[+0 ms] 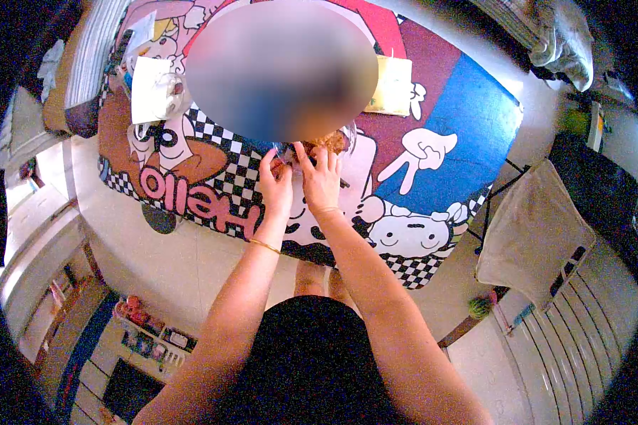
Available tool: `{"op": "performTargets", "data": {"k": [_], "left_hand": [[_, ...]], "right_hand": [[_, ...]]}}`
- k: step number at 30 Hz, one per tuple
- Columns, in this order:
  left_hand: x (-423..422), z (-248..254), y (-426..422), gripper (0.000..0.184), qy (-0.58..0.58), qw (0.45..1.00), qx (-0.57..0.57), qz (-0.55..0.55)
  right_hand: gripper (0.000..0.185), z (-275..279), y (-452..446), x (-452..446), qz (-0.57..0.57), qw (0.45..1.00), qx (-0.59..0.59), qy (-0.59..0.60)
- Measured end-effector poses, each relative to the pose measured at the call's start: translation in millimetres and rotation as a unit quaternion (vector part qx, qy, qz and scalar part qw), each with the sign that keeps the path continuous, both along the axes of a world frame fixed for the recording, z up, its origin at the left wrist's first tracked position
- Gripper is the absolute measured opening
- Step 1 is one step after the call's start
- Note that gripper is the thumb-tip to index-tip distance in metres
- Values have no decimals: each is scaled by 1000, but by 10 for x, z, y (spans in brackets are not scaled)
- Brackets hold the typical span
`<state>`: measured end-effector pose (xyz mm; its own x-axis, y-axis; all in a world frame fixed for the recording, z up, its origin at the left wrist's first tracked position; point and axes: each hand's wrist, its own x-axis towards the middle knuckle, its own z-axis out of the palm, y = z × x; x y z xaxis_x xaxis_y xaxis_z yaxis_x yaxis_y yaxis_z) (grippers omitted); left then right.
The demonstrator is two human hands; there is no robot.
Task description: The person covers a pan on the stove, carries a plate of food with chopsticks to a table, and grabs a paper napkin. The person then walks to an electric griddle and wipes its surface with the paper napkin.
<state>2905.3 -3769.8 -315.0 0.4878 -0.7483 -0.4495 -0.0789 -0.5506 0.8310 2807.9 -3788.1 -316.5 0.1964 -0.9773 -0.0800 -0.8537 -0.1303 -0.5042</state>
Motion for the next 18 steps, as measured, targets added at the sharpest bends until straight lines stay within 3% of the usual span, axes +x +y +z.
{"op": "performTargets", "data": {"k": [5, 8, 11, 14, 18], "left_hand": [[-25, 10, -5, 54, 54, 998, 11, 43], [33, -42, 101, 55, 59, 997, -25, 51], [8, 182, 151, 55, 51, 997, -19, 47], [-38, 452, 204, 52, 54, 998, 4, 34], [-101, 584, 324, 48, 73, 997, 4, 35]], "right_hand": [[57, 227, -120, -109, -67, 996, -30, -45], [44, 443, -388, -410, -163, 980, -104, -52], [33, 569, -774, -700, -190, 970, -149, -25], [32, 457, -1043, -813, -231, 972, -49, 19], [42, 190, -1332, -951, -234, 970, 33, -58]]}}
